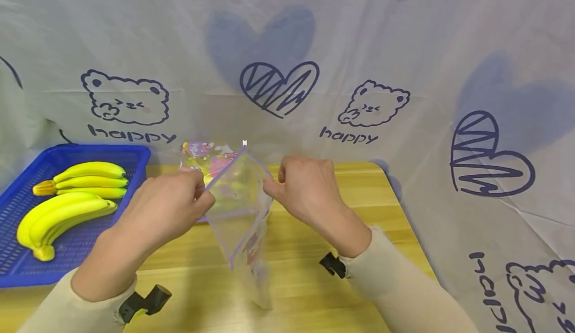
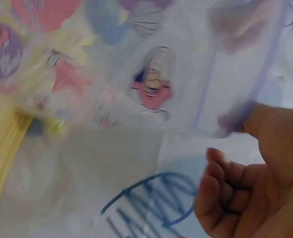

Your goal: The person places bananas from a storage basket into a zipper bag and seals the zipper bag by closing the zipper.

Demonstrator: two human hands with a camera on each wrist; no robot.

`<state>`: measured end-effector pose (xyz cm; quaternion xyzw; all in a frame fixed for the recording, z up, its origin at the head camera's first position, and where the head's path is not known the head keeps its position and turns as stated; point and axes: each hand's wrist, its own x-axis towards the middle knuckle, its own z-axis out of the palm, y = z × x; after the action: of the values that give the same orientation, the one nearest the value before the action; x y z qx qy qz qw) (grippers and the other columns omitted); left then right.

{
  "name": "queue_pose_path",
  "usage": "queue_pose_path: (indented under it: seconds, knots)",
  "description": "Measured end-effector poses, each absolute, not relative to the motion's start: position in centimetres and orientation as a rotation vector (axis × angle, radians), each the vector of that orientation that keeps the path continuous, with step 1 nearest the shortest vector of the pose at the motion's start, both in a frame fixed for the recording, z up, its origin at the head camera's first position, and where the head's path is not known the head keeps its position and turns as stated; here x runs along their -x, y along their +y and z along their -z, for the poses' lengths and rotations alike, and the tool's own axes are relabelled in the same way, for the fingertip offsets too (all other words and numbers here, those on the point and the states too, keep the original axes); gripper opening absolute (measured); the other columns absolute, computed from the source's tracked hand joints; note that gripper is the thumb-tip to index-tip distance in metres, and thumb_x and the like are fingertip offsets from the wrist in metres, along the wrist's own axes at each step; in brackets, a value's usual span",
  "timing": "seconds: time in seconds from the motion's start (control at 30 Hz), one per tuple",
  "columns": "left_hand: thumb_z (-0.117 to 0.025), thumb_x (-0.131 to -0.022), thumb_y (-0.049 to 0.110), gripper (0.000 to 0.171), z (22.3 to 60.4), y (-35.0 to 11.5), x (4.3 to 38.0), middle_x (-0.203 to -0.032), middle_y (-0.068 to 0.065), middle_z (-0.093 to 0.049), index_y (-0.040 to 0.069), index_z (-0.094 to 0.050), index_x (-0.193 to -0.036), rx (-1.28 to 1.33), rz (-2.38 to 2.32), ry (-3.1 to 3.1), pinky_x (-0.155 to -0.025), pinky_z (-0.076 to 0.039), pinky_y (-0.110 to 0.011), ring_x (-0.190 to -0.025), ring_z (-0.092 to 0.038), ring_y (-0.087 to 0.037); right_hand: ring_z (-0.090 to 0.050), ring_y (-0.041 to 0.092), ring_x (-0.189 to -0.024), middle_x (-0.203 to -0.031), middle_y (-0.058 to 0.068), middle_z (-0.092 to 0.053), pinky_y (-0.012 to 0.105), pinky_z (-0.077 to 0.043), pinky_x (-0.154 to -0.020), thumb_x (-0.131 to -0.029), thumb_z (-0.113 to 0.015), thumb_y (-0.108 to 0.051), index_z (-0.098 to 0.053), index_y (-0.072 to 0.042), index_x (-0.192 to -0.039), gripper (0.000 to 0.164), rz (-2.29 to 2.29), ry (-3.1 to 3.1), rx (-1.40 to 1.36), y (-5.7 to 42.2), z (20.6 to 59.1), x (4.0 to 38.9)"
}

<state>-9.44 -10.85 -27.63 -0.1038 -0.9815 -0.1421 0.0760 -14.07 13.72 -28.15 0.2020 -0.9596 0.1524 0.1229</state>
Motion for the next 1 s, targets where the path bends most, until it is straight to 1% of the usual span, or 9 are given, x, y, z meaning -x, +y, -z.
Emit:
queue_pose_path:
  seconds: [0.07, 0.13, 0.27, 0.4, 0.5, 0.57, 0.73, 0.8, 1.0]
  knots:
    - [-0.053, -0.093, 0.02, 0.027, 27.5, -10.6, 9.2, -0.059, 0.0, -0.047, 0.017, -0.048, -0.066, 0.287, 0.457, -2.917, -0.05, -0.035, -0.04, -0.054, -0.048, -0.024, -0.052, 0.014, -0.056, -0.063, -0.007, -0.057, 0.034, -0.044, -0.06, -0.091, -0.074, -0.042, -0.061, -0.02, -0.069, 0.034, -0.522, -2.863, -0.628, 13.5, 27.9, 12.8]
    - [-0.052, -0.095, 0.022, 0.027, 27.0, -10.4, 8.7, -0.061, 0.0, -0.048, 0.017, -0.049, -0.068, 0.277, 0.486, -2.917, -0.052, -0.035, -0.039, -0.055, -0.048, -0.024, -0.051, 0.012, -0.057, -0.063, -0.009, -0.057, 0.03, -0.044, -0.058, -0.09, -0.075, -0.042, -0.061, -0.021, -0.07, 0.032, -0.596, -2.934, -0.691, 13.4, 27.7, 11.7]
    - [-0.05, -0.093, 0.023, 0.028, 24.8, -10.7, 6.4, -0.059, 0.001, -0.043, 0.019, -0.046, -0.067, 0.233, 0.561, -2.952, -0.05, -0.032, -0.037, -0.053, -0.044, -0.021, -0.046, 0.009, -0.053, -0.059, -0.009, -0.052, 0.028, -0.039, -0.054, -0.087, -0.07, -0.026, -0.059, -0.02, -0.069, 0.022, -0.707, -3.049, -0.754, 13.8, 27.6, 10.8]
    - [-0.055, -0.093, 0.026, 0.031, 22.5, -11.0, 4.3, -0.057, 0.004, -0.038, 0.02, -0.043, -0.065, 0.241, 0.588, -3.006, -0.049, -0.031, -0.034, -0.051, -0.04, -0.017, -0.042, 0.01, -0.051, -0.06, -0.006, -0.051, 0.029, -0.036, -0.052, -0.087, -0.065, -0.017, -0.058, -0.018, -0.07, 0.018, -0.758, -3.095, -0.686, 14.7, 27.9, 11.8]
    - [-0.055, -0.094, 0.026, 0.031, 22.8, -10.5, 5.2, -0.057, 0.005, -0.041, 0.021, -0.046, -0.065, 0.296, 0.543, -3.054, -0.049, -0.033, -0.035, -0.052, -0.044, -0.017, -0.044, 0.012, -0.052, -0.061, -0.004, -0.053, 0.03, -0.037, -0.053, -0.087, -0.066, -0.017, -0.059, -0.017, -0.071, 0.018, -0.687, -3.117, -0.65, 14.8, 29.0, 13.0]
    - [-0.053, -0.096, 0.028, 0.031, 24.0, -10.5, 6.7, -0.059, 0.003, -0.046, 0.02, -0.049, -0.067, 0.294, 0.501, -3.091, -0.05, -0.036, -0.038, -0.055, -0.048, -0.019, -0.043, 0.013, -0.052, -0.059, -0.004, -0.05, 0.03, -0.036, -0.052, -0.086, -0.067, -0.016, -0.056, -0.017, -0.067, 0.022, -0.549, -3.142, -0.625, 15.0, 30.1, 13.8]
    - [-0.052, -0.1, 0.031, 0.033, 26.9, -11.3, 9.9, -0.067, -0.002, -0.054, 0.018, -0.055, -0.07, 0.199, 0.496, -3.198, -0.053, -0.04, -0.04, -0.063, -0.055, -0.024, -0.026, 0.013, -0.052, -0.055, -0.007, -0.027, 0.03, -0.025, -0.05, -0.083, -0.064, -0.013, -0.036, -0.021, -0.057, 0.039, -0.244, -3.153, -0.502, 16.5, 31.5, 15.3]
    - [-0.053, -0.1, 0.031, 0.033, 27.5, -11.3, 10.2, -0.067, -0.001, -0.054, 0.018, -0.054, -0.07, 0.195, 0.541, -3.194, -0.053, -0.039, -0.039, -0.062, -0.054, -0.023, -0.023, 0.012, -0.053, -0.055, -0.007, -0.024, 0.03, -0.024, -0.051, -0.084, -0.062, -0.013, -0.035, -0.02, -0.057, 0.039, -0.317, -3.124, -0.489, 16.6, 31.1, 15.1]
    - [-0.056, -0.1, 0.027, 0.033, 28.5, -10.5, 10.4, -0.062, 0.002, -0.049, 0.018, -0.05, -0.069, 0.271, 0.596, -3.084, -0.053, -0.034, -0.036, -0.058, -0.049, -0.019, -0.038, 0.011, -0.051, -0.056, -0.006, -0.042, 0.031, -0.033, -0.056, -0.089, -0.063, -0.016, -0.048, -0.018, -0.064, 0.03, -0.531, -2.955, -0.619, 14.8, 30.0, 13.7]
